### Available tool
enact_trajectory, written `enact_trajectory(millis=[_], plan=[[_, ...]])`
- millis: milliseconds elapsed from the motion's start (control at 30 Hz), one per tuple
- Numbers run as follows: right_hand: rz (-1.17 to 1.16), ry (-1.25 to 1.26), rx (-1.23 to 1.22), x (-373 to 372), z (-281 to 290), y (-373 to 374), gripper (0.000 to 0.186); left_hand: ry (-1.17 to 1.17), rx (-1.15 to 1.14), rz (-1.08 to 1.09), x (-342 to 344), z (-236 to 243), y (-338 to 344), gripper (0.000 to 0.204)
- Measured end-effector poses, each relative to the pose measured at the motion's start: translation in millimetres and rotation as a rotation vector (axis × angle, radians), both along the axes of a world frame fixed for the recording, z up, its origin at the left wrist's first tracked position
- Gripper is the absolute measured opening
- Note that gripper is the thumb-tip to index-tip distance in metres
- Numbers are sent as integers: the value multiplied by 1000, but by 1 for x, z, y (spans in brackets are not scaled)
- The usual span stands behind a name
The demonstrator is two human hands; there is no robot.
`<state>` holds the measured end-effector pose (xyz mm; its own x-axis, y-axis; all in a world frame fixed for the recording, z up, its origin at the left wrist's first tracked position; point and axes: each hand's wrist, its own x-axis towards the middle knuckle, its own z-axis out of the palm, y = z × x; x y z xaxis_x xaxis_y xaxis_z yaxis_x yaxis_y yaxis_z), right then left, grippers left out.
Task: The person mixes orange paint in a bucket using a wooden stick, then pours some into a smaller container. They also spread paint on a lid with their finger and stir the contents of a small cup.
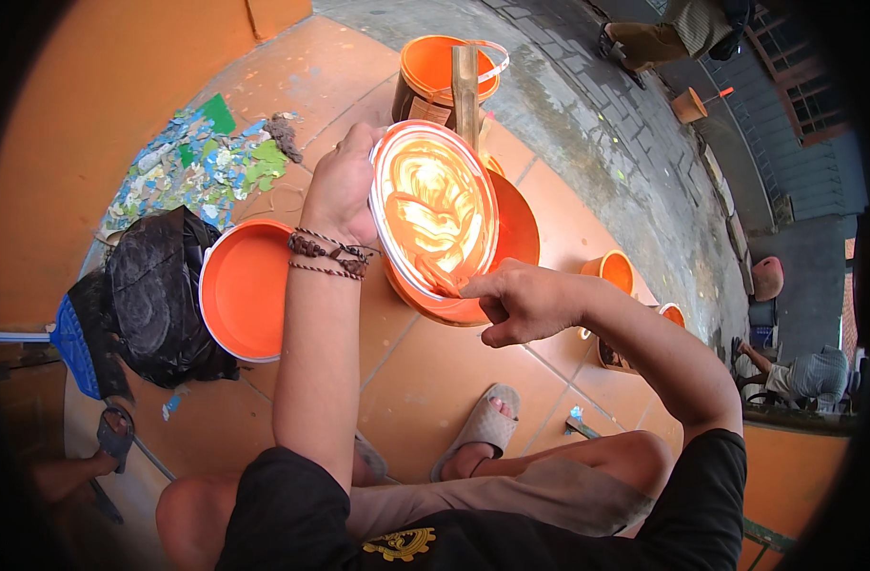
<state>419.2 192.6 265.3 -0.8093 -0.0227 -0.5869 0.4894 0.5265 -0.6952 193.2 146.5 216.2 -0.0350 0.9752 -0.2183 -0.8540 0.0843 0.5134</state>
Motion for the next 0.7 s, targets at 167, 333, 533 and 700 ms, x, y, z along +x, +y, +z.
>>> enact_trajectory(millis=[167,333,533,700], plan=[[-173,-104,-250,-7,2,-6,65,6,-25,158,8,7,-7,39],[-314,-92,-447,-9,-1,-13,67,122,-46,443,22,34,-21,33],[-388,12,-592,-20,6,-19,53,98,104,590,27,30,-22,23],[-414,13,-725,-23,-1,-17,69,316,135,737,34,30,-28,20]])
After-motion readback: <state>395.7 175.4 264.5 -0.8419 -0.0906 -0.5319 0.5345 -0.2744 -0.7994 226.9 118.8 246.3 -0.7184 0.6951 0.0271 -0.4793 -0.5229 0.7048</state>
